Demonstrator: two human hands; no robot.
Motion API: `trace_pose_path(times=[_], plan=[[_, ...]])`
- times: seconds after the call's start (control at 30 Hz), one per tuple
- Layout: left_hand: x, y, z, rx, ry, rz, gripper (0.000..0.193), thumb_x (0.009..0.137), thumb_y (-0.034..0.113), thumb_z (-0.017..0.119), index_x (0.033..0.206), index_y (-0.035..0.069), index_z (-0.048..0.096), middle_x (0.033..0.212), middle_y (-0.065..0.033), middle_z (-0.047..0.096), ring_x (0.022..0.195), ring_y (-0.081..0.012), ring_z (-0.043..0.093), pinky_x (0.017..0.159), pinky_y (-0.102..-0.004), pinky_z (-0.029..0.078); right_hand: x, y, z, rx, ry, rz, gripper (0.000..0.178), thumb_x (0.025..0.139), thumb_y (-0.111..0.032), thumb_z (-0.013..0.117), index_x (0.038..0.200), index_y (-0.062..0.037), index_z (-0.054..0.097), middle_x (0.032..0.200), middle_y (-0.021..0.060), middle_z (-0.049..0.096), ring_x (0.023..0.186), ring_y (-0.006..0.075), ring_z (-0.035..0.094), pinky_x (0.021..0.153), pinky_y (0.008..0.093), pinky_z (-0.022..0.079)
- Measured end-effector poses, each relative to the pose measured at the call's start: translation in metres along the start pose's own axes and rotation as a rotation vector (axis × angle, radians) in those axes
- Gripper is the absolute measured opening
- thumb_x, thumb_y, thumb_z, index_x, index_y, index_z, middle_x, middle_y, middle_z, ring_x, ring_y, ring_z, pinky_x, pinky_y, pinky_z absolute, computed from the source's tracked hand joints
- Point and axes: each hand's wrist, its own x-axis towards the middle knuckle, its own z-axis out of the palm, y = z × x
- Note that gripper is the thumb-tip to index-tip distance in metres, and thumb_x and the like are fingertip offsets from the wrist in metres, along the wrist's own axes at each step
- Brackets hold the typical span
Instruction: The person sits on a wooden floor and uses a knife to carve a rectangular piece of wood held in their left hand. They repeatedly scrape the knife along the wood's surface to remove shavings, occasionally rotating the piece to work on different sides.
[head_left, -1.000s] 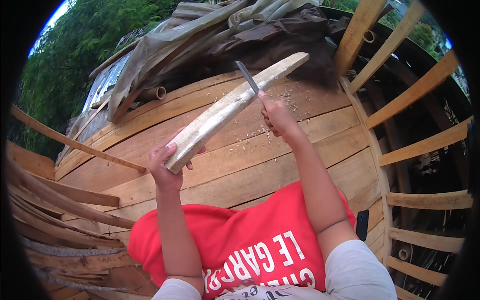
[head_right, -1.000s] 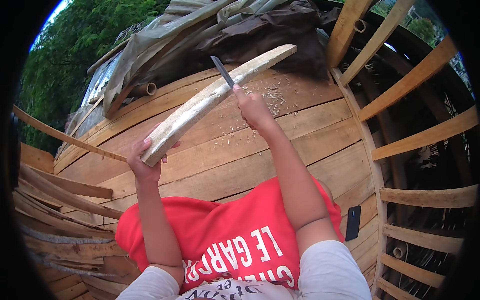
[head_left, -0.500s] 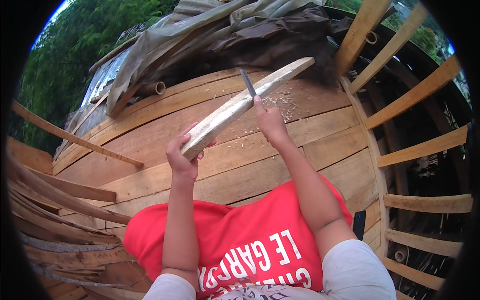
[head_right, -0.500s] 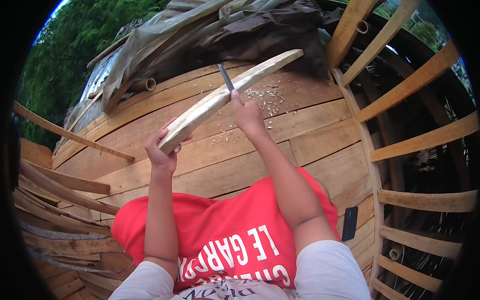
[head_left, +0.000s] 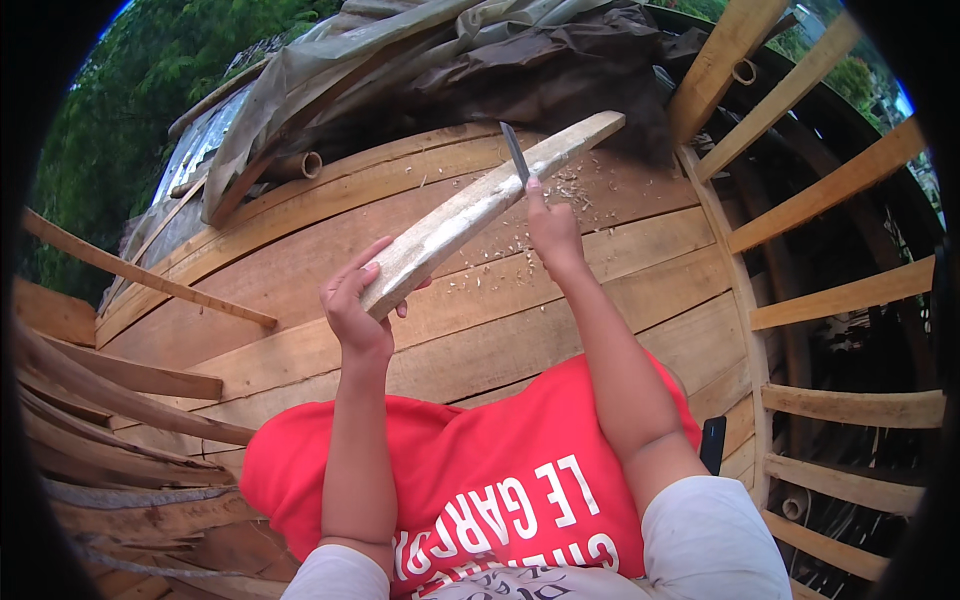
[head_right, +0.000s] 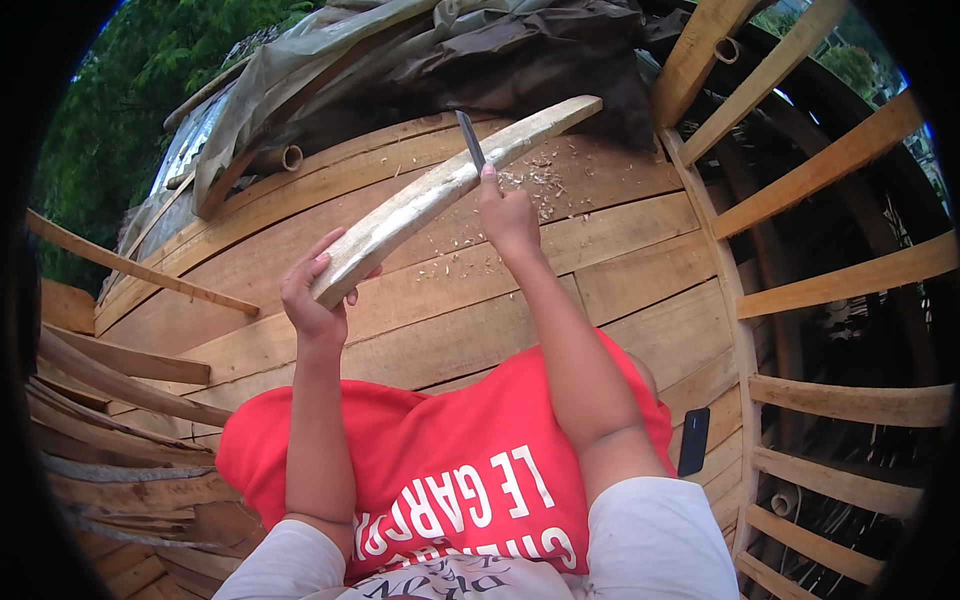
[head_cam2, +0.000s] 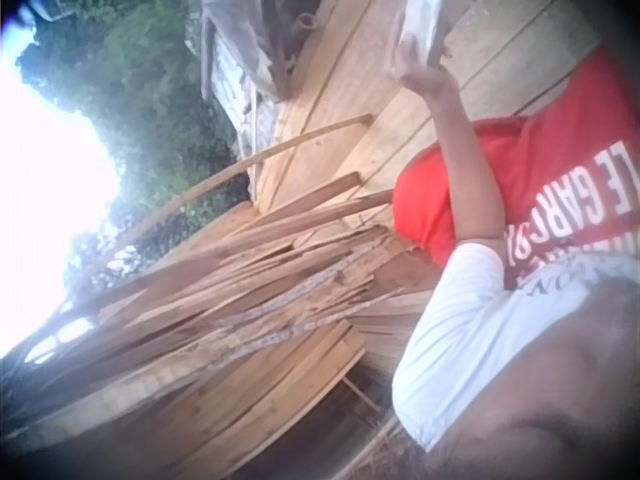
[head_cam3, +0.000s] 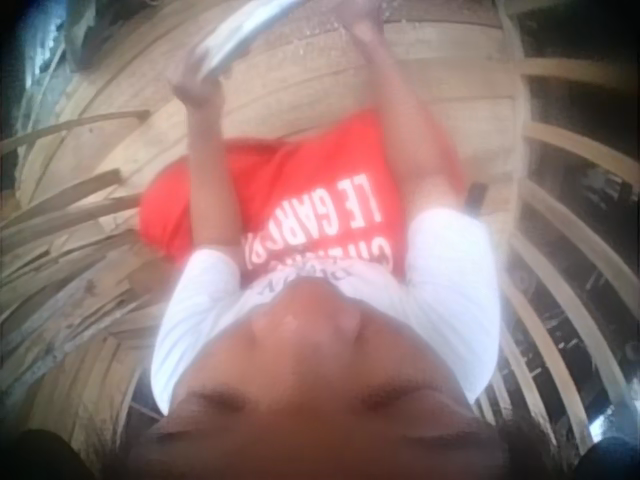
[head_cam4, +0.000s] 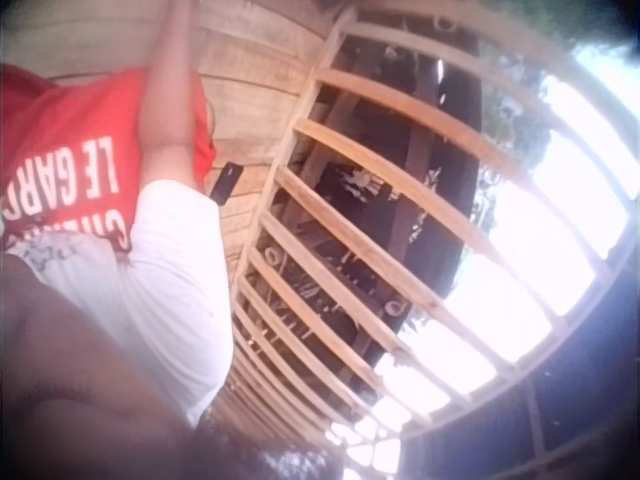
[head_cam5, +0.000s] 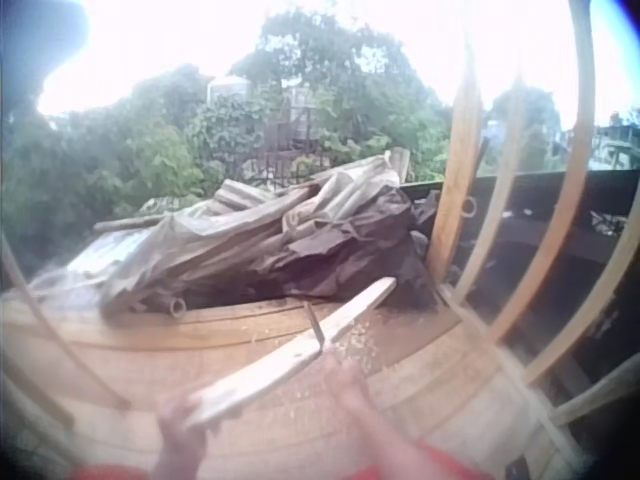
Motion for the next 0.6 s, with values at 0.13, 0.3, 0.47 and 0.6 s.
trace_pose_path(times=[0.13,0.3,0.47,0.6], plan=[[0.0,-0.001,0.0,-0.026,0.026,-0.007,0.05,0.081,0.014,0.045,0.117,-0.019,0.059,0.096,-0.029,0.068,0.068,-0.0366,0.072,0.041,-0.0279,0.044,-0.007,0.007,0.015,0.063,-0.032,-0.035,0.081,0.095,-0.065,0.04,0.064,0.0065,0.064,0.069,0.0261,0.065,0.074,0.0424,0.065,0.074,0.0479,0.05],[0.003,-0.007,0.001,-0.027,0.042,-0.015,0.051,0.082,0.014,0.045,0.119,-0.019,0.058,0.098,-0.0288,0.068,0.07,-0.037,0.072,0.042,-0.0285,0.044,-0.011,0.007,0.023,0.016,-0.049,-0.069,0.08,0.095,-0.063,0.039,0.066,0.0069,0.065,0.076,0.0296,0.066,0.078,0.0439,0.066,0.076,0.049,0.049],[0.007,-0.011,-0.007,0.036,0.042,-0.076,0.059,0.082,0.022,0.045,0.126,-0.016,0.053,0.109,-0.0274,0.066,0.077,-0.0391,0.071,0.046,-0.0275,0.042,-0.007,0.002,0.013,-0.051,0.028,-0.014,0.08,0.095,-0.064,0.038,0.068,0.0052,0.067,0.079,0.0308,0.066,0.082,0.0455,0.066,0.08,0.0509,0.049],[0.006,-0.008,-0.007,0.03,0.025,-0.08,0.059,0.083,0.023,0.045,0.128,-0.014,0.053,0.109,-0.0264,0.066,0.078,-0.0395,0.071,0.047,-0.0266,0.042,-0.035,-0.004,0.018,-0.142,-0.032,-0.25,0.08,0.096,-0.064,0.037,0.069,0.0051,0.068,0.078,0.0304,0.067,0.084,0.0456,0.067,0.079,0.0525,0.049]])
